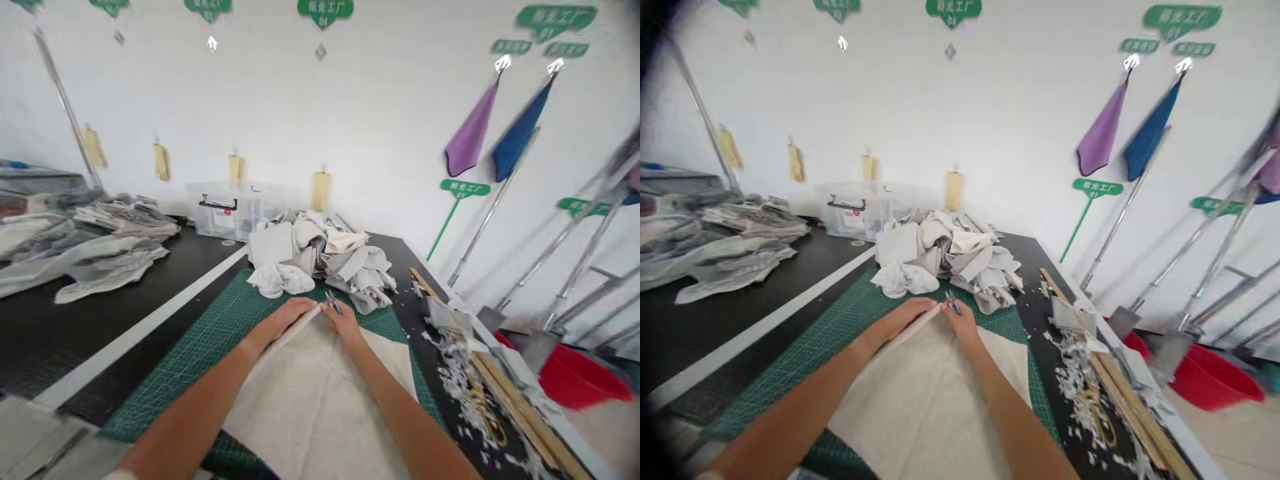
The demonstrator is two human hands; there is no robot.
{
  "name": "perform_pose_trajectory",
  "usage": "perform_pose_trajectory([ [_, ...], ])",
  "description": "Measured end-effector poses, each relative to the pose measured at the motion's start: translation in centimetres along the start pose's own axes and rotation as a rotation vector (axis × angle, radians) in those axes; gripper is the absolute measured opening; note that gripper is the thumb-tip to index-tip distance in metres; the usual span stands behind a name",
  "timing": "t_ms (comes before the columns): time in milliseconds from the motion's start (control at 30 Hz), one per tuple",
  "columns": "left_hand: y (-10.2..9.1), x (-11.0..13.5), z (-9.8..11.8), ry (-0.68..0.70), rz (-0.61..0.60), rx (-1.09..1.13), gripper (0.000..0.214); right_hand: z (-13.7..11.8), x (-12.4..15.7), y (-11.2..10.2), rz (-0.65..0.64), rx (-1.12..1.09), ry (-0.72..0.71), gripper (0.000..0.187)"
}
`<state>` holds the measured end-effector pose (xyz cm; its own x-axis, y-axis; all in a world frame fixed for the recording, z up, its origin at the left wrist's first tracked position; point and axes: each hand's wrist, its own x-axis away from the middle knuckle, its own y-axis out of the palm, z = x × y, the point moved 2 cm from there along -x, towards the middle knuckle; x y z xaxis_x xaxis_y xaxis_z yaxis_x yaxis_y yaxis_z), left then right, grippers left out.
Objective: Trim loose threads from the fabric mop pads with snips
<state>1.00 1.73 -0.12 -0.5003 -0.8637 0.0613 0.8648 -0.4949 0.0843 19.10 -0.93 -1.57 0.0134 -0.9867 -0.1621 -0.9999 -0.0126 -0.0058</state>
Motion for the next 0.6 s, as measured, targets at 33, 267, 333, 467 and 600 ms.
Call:
perform_pose_trajectory([
  [33, -0.09, 0.14, 0.05, -0.009, -0.030, -0.010, 0.044, 0.00, -0.08, -0.06, -0.005, 0.002, -0.003, 0.036],
  [267, -0.54, 0.60, 0.46, 0.022, -0.031, -0.027, 0.040, -0.03, -0.10, -0.03, 0.001, 0.064, -0.008, 0.038],
  [333, -0.50, 0.66, 0.51, 0.010, -0.046, -0.022, 0.040, -0.14, 0.05, 0.05, 0.010, 0.081, -0.022, 0.039],
  [467, -0.25, 0.77, 0.68, 0.016, -0.074, -0.040, 0.043, -0.46, 0.30, 0.13, 0.022, 0.116, -0.051, 0.043],
  [600, -0.13, 0.65, 0.85, 0.104, 0.038, -0.032, 0.040, -0.74, 0.33, 0.19, 0.015, 0.191, -0.056, 0.043],
])
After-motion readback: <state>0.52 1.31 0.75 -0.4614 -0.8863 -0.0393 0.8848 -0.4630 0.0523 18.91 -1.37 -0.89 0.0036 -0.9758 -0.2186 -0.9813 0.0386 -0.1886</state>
